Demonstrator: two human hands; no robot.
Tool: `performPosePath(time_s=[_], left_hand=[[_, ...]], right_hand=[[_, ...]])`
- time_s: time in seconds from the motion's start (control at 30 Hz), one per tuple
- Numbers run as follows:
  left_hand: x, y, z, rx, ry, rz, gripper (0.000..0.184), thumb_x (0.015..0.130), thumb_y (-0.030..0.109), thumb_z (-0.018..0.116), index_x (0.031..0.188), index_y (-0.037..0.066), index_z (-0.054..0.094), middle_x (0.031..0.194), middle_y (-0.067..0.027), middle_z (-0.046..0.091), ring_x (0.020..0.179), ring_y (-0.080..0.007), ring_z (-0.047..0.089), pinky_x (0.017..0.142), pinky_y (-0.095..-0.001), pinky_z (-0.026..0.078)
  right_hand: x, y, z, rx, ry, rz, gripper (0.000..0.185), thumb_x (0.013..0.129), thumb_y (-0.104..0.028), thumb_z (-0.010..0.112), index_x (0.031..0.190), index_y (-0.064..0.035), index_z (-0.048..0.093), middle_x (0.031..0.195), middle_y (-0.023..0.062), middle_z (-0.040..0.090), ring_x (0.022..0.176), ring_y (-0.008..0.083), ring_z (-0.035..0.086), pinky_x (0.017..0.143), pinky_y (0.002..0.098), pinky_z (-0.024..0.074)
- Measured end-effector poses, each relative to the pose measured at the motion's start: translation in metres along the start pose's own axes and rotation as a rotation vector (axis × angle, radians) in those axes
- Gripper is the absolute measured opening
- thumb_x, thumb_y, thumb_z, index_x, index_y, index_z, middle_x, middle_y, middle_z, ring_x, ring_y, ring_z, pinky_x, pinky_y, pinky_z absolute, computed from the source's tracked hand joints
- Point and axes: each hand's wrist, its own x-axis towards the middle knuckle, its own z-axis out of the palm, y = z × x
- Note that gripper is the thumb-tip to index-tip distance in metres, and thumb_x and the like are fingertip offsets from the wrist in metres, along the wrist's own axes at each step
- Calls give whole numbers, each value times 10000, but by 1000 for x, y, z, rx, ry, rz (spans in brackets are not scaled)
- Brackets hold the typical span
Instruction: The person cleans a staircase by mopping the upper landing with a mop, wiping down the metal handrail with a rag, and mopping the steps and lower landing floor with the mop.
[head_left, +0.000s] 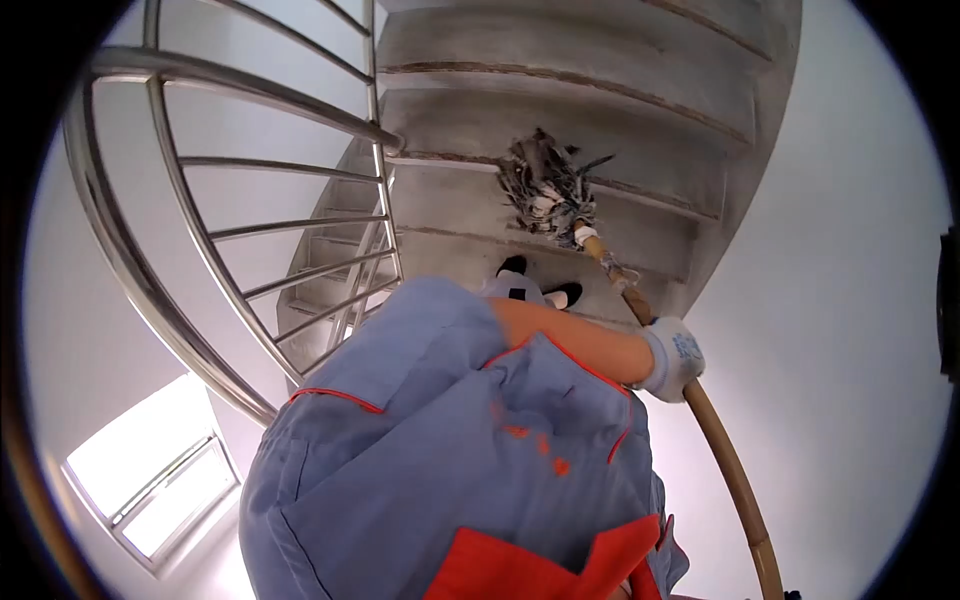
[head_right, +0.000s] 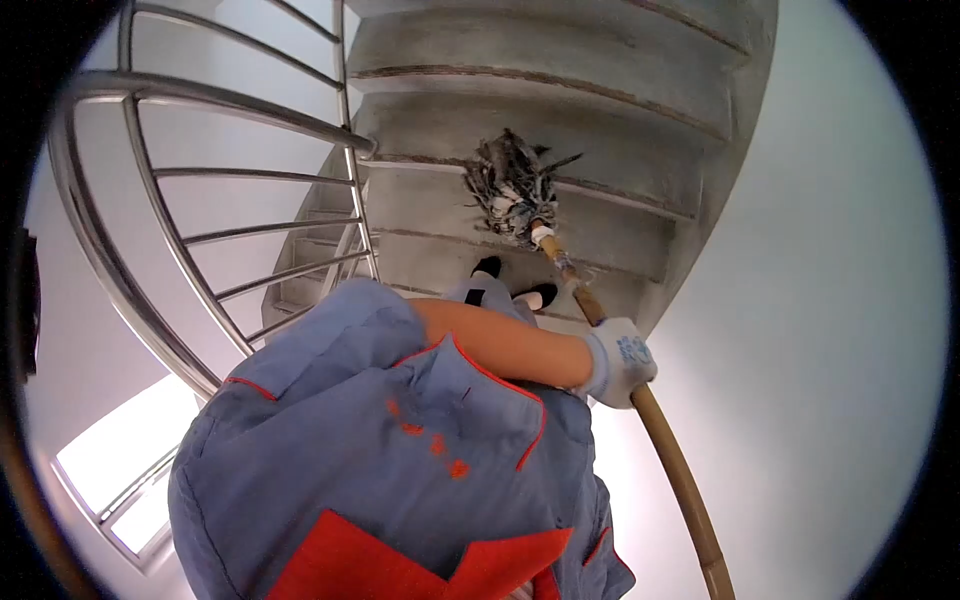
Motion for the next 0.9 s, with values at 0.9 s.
performPosePath(time_s=[0.9], left_hand=[[28,-63,-43,-13,89,-663,376,724,419,666,1010,176,696,1052,-79,677,1034,-264,624,898,-406,459]], right_hand=[[131,186,96,-68,-607,642,461,1014,-393,328,825,-82,611,772,94,647,753,275,657,792,443,552]])
